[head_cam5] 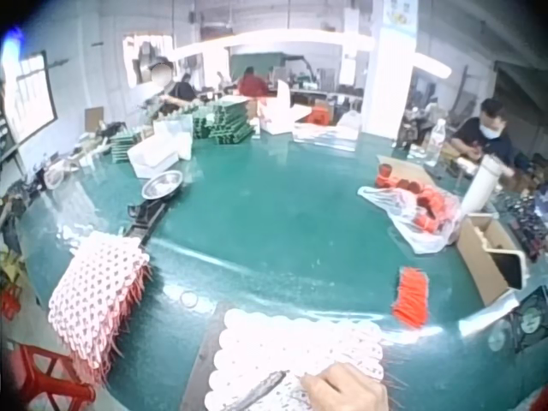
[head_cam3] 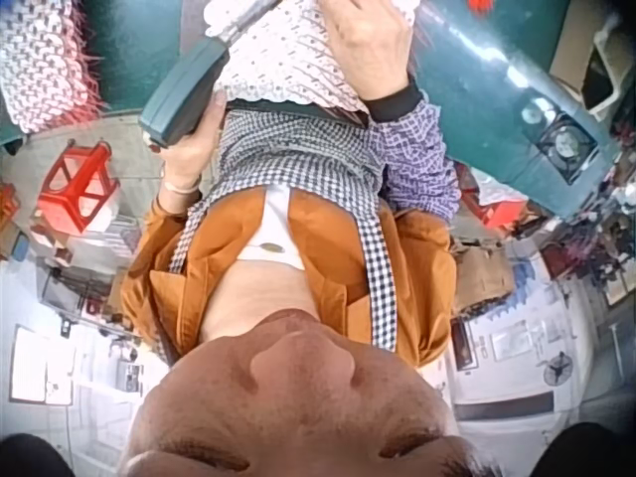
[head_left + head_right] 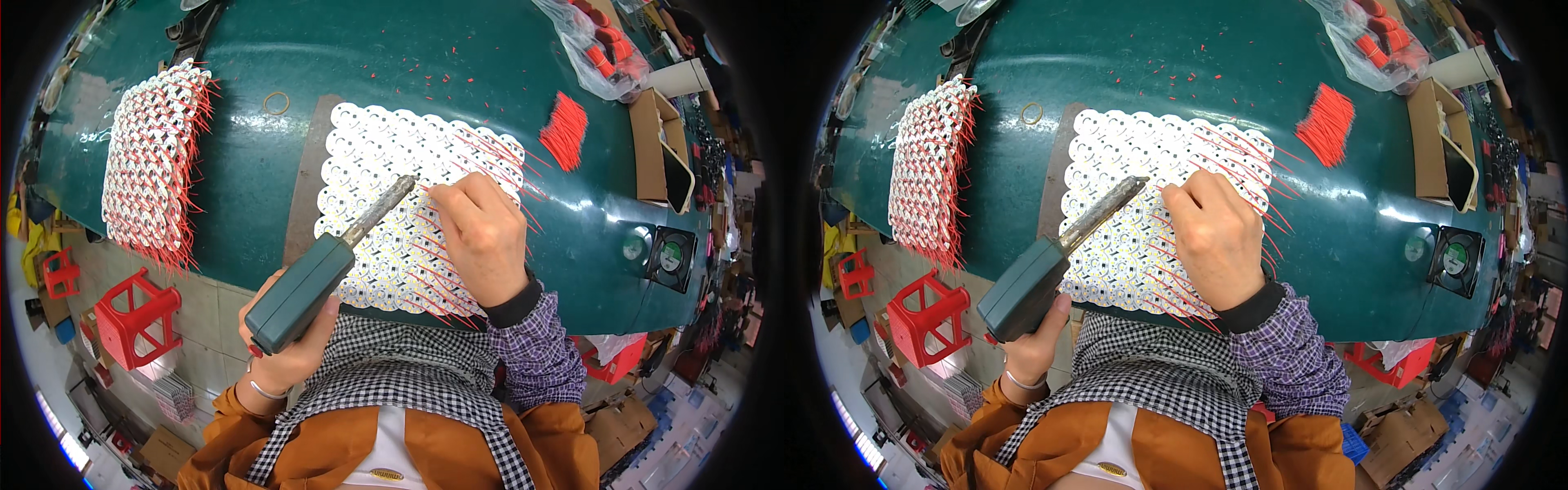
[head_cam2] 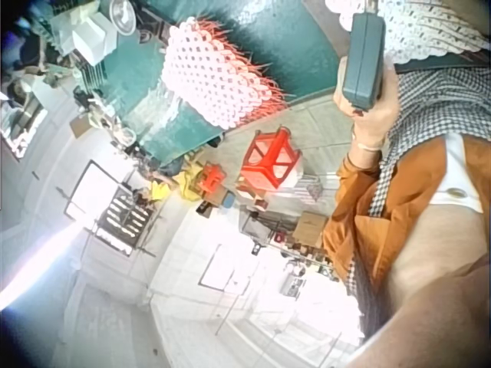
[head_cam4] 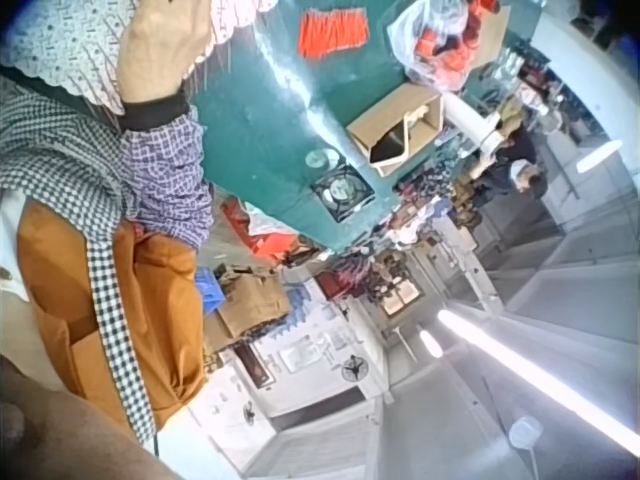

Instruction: The person solders wires onto LED circuit boards using a soldering tool, retrieving and positioning the wires by hand.

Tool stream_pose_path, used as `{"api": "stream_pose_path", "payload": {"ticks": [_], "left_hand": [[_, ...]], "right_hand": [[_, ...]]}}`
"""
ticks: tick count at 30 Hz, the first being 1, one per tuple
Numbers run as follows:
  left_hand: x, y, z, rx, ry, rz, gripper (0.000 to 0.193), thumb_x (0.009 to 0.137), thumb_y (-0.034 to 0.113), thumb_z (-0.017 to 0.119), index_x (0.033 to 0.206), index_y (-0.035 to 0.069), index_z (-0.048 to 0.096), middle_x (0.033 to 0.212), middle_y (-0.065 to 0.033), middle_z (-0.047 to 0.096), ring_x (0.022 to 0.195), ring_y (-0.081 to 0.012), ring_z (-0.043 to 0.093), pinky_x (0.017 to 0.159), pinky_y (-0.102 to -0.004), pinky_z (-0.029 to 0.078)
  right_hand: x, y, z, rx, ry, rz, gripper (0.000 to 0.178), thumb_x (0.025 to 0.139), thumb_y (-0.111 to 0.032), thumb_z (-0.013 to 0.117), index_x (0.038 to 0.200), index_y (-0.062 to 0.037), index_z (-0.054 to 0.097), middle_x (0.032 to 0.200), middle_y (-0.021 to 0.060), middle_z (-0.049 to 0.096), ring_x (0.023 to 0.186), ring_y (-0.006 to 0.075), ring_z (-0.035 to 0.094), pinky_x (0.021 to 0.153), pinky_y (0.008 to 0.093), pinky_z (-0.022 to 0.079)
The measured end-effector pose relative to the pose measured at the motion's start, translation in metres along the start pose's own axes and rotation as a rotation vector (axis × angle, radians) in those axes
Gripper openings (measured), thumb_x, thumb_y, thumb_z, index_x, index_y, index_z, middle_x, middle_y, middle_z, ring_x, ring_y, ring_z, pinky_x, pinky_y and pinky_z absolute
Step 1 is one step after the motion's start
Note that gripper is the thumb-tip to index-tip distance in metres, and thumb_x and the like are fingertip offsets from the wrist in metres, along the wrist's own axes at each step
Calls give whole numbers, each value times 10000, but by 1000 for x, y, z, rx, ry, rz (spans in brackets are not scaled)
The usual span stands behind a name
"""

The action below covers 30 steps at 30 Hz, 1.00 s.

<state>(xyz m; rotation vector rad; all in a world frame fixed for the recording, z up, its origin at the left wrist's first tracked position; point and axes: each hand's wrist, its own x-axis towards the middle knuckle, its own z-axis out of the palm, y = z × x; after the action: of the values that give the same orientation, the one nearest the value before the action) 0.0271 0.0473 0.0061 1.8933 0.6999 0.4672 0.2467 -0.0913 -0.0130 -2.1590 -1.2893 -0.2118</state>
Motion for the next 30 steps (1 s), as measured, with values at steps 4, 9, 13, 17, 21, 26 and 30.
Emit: {"api": "stream_pose_path", "payload": {"ticks": [4, 9, 13, 17, 21, 26, 30], "left_hand": [[4, 1, 1, -4, -4, 43, 231, 793, -7, 787, 1012, -53, 729, 947, -153, 717, 770, -211, 705, 686, -296, 555], [11, 7, 4, -30, -21, 41, 210, 796, -17, 782, 999, -46, 733, 910, -124, 707, 720, -176, 674, 637, -276, 529], [17, 6, 8, -14, -29, 141, 206, 792, -34, 779, 992, -50, 730, 899, -118, 704, 704, -170, 662, 617, -274, 516], [19, 6, 9, -31, -38, 150, 202, 781, -61, 772, 978, -55, 725, 877, -114, 696, 685, -172, 647, 602, -277, 503], [20, 4, 12, -57, -31, 155, 202, 775, -67, 773, 971, -52, 723, 862, -108, 687, 661, -163, 628, 583, -274, 483], [21, 3, 15, -71, -27, 164, 190, 775, -63, 776, 955, -48, 717, 839, -96, 674, 642, -153, 609, 569, -274, 466], [22, 3, 15, -54, -22, 167, 179, 774, -56, 781, 937, -42, 712, 821, -89, 663, 630, -150, 598, 562, -276, 459]], "right_hand": [[1, 0, 1, 39, 78, 18, 168, 737, 52, 704, 884, -29, 695, 804, 67, 579, 750, 236, 625, 604, 373, 510], [4, 7, -1, 42, 110, 38, 158, 743, 60, 722, 870, -30, 693, 799, 67, 576, 747, 235, 623, 602, 376, 502], [2, 9, 4, 35, 106, 35, 146, 748, 57, 725, 864, -27, 693, 797, 65, 575, 740, 239, 615, 601, 378, 497], [3, 8, 4, 19, 105, 34, 136, 754, 53, 727, 859, -24, 690, 795, 66, 572, 735, 244, 610, 601, 383, 494], [3, 9, 6, 8, 112, 30, 127, 756, 43, 733, 855, -20, 685, 794, 68, 568, 733, 247, 609, 600, 389, 492], [3, 10, 7, -2, 107, 35, 116, 759, 31, 734, 847, -15, 674, 788, 73, 563, 732, 252, 606, 597, 394, 489], [5, 9, 6, -4, 108, 19, 110, 759, 30, 726, 843, -15, 671, 789, 73, 561, 736, 251, 605, 595, 392, 491]]}}
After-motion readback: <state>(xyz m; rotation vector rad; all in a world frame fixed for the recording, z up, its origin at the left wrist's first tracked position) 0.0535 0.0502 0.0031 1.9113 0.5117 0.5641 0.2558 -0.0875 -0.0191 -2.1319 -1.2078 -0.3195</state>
